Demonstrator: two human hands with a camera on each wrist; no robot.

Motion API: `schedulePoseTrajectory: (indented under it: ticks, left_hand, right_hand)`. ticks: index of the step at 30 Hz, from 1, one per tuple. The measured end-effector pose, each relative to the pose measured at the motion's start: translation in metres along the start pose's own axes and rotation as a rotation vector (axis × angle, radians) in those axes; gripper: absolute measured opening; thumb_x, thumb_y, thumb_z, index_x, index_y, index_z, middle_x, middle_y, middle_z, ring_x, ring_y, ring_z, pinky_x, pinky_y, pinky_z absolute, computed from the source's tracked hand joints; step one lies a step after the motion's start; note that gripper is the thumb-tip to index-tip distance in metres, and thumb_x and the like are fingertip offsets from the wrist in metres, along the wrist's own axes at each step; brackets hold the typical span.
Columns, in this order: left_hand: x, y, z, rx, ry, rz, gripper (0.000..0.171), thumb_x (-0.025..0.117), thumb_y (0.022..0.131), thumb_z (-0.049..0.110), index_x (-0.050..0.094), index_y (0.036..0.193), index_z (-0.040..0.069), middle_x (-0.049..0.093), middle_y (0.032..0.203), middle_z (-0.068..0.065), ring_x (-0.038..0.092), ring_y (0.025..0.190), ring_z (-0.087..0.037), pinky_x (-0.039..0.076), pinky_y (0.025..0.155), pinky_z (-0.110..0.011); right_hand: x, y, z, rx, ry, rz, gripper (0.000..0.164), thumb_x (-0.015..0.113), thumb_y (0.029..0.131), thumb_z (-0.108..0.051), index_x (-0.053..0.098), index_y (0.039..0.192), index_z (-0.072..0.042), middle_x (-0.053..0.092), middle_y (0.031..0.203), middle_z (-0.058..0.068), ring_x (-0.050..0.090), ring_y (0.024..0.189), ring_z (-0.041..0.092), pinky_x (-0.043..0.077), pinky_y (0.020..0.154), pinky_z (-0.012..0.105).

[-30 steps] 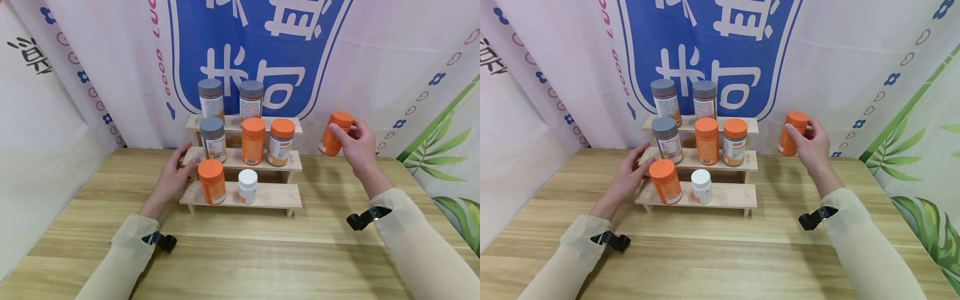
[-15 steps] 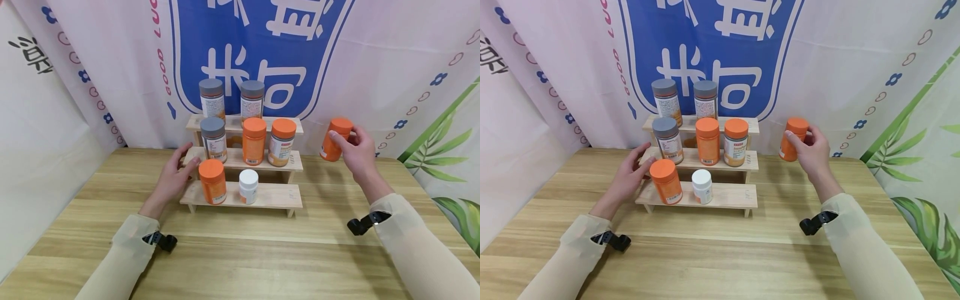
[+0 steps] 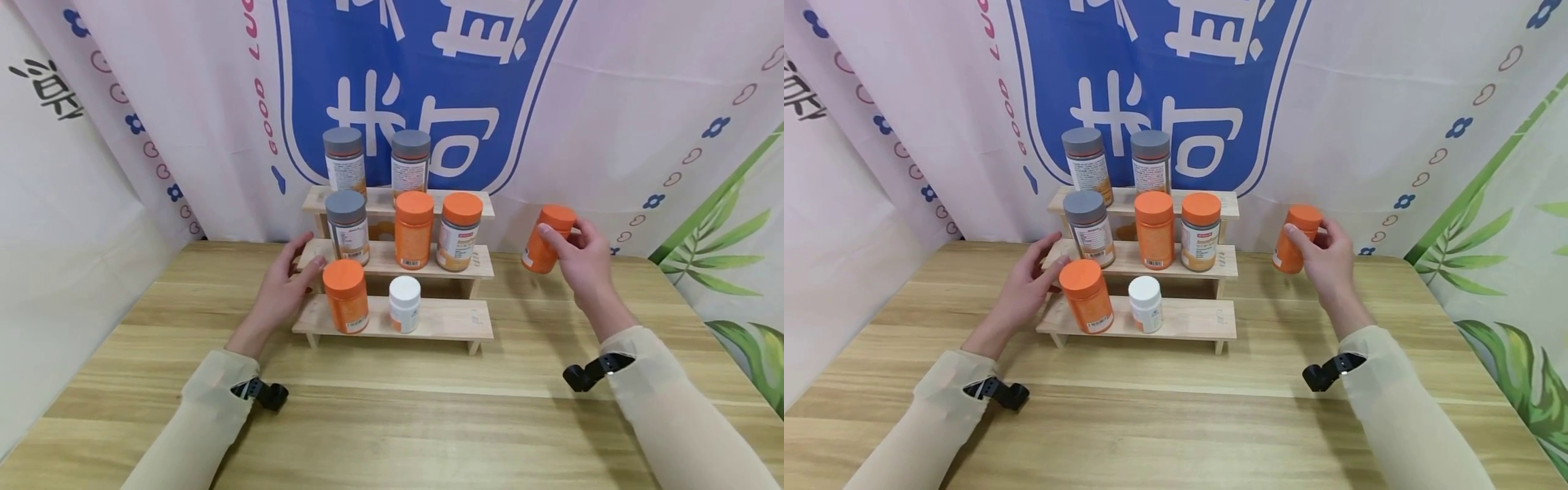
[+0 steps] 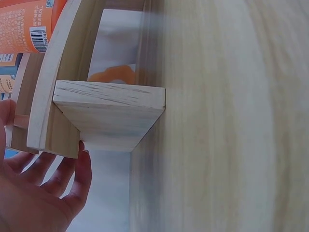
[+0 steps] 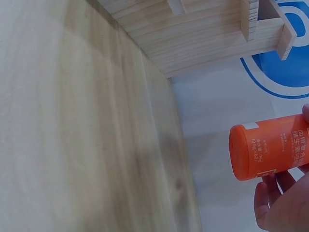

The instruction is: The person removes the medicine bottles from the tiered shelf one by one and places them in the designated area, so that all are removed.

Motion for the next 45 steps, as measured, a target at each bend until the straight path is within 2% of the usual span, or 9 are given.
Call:
schedulePoseTrajectory:
  ticks: [6, 11, 15, 20, 23, 31, 37, 45]
  left_hand:
    - [-0.002, -0.001, 0.0, -0.007, -0.004, 0.007, 0.072, 0.055, 0.11, 0.047, 0.024, 0.17, 0.025, 0.031, 0.173, -0.015, 0.049, 0.137, -0.037, 0.055, 0.1, -0.044]
    - [-0.003, -0.001, 0.001, 0.0, -0.004, 0.009, 0.07, 0.055, 0.11, 0.044, 0.025, 0.17, 0.024, 0.034, 0.171, -0.015, 0.054, 0.131, -0.037, 0.055, 0.092, -0.035]
    - [-0.002, -0.001, 0.001, 0.002, -0.004, 0.006, 0.07, 0.055, 0.11, 0.044, 0.025, 0.17, 0.025, 0.035, 0.171, -0.016, 0.054, 0.128, -0.036, 0.055, 0.092, -0.034]
    - [-0.001, -0.002, 0.001, 0.0, -0.003, 0.0, 0.071, 0.055, 0.11, 0.045, 0.024, 0.171, 0.025, 0.035, 0.171, -0.016, 0.053, 0.129, -0.036, 0.055, 0.094, -0.036]
    - [-0.002, -0.002, 0.001, -0.001, 0.001, 0.0, 0.071, 0.055, 0.11, 0.045, 0.024, 0.17, 0.024, 0.035, 0.171, -0.016, 0.053, 0.129, -0.036, 0.055, 0.095, -0.038]
    - [0.0, -0.002, 0.0, -0.002, -0.007, -0.002, 0.071, 0.055, 0.11, 0.045, 0.025, 0.17, 0.024, 0.035, 0.17, -0.015, 0.053, 0.129, -0.036, 0.055, 0.096, -0.041]
    - [0.001, -0.003, 0.0, -0.004, -0.02, -0.006, 0.071, 0.055, 0.11, 0.044, 0.024, 0.17, 0.025, 0.035, 0.169, -0.016, 0.052, 0.129, -0.036, 0.056, 0.097, -0.042]
    - [-0.001, -0.004, 0.001, -0.009, -0.011, 0.001, 0.07, 0.055, 0.11, 0.046, 0.024, 0.17, 0.028, 0.033, 0.172, -0.015, 0.054, 0.131, -0.037, 0.057, 0.099, -0.046]
  right_hand:
    - [0.002, -0.001, 0.008, -0.003, 0.012, -0.004, 0.074, 0.068, 0.098, -0.058, 0.047, 0.159, -0.022, 0.058, 0.123, -0.014, 0.055, 0.116, 0.012, 0.048, 0.102, 0.029]
    - [0.004, -0.003, 0.017, 0.038, -0.007, -0.002, 0.077, 0.068, 0.097, -0.061, 0.044, 0.161, -0.024, 0.057, 0.136, -0.003, 0.051, 0.123, 0.017, 0.047, 0.106, 0.034]
    - [0.005, -0.006, 0.023, 0.066, -0.014, -0.009, 0.081, 0.067, 0.096, -0.064, 0.042, 0.163, -0.025, 0.055, 0.145, 0.004, 0.05, 0.128, 0.02, 0.047, 0.112, 0.039]
    - [0.006, -0.01, 0.027, 0.087, 0.003, -0.015, 0.084, 0.067, 0.095, -0.065, 0.039, 0.164, -0.026, 0.049, 0.156, 0.008, 0.048, 0.135, 0.023, 0.043, 0.122, 0.048]
    - [0.007, -0.01, 0.03, 0.105, 0.037, -0.014, 0.083, 0.069, 0.096, -0.061, 0.039, 0.165, -0.025, 0.048, 0.158, 0.009, 0.048, 0.136, 0.023, 0.042, 0.123, 0.049]
    - [0.013, -0.012, 0.04, 0.159, 0.071, -0.025, 0.087, 0.07, 0.097, -0.059, 0.032, 0.168, -0.026, 0.043, 0.167, 0.011, 0.045, 0.142, 0.023, 0.041, 0.124, 0.048]
    - [0.017, -0.014, 0.042, 0.155, 0.07, -0.022, 0.087, 0.072, 0.097, -0.056, 0.034, 0.167, -0.023, 0.044, 0.166, 0.012, 0.046, 0.143, 0.025, 0.04, 0.125, 0.048]
    - [0.025, -0.015, 0.047, 0.179, 0.117, -0.027, 0.084, 0.074, 0.097, -0.051, 0.034, 0.167, -0.025, 0.045, 0.167, 0.012, 0.047, 0.145, 0.024, 0.04, 0.126, 0.047]
Point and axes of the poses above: each hand's wrist, its own y-axis towards the middle knuckle, its own x-axis out of the palm, z = x × y, the point moved 10 cm from there along y, towards the middle knuckle
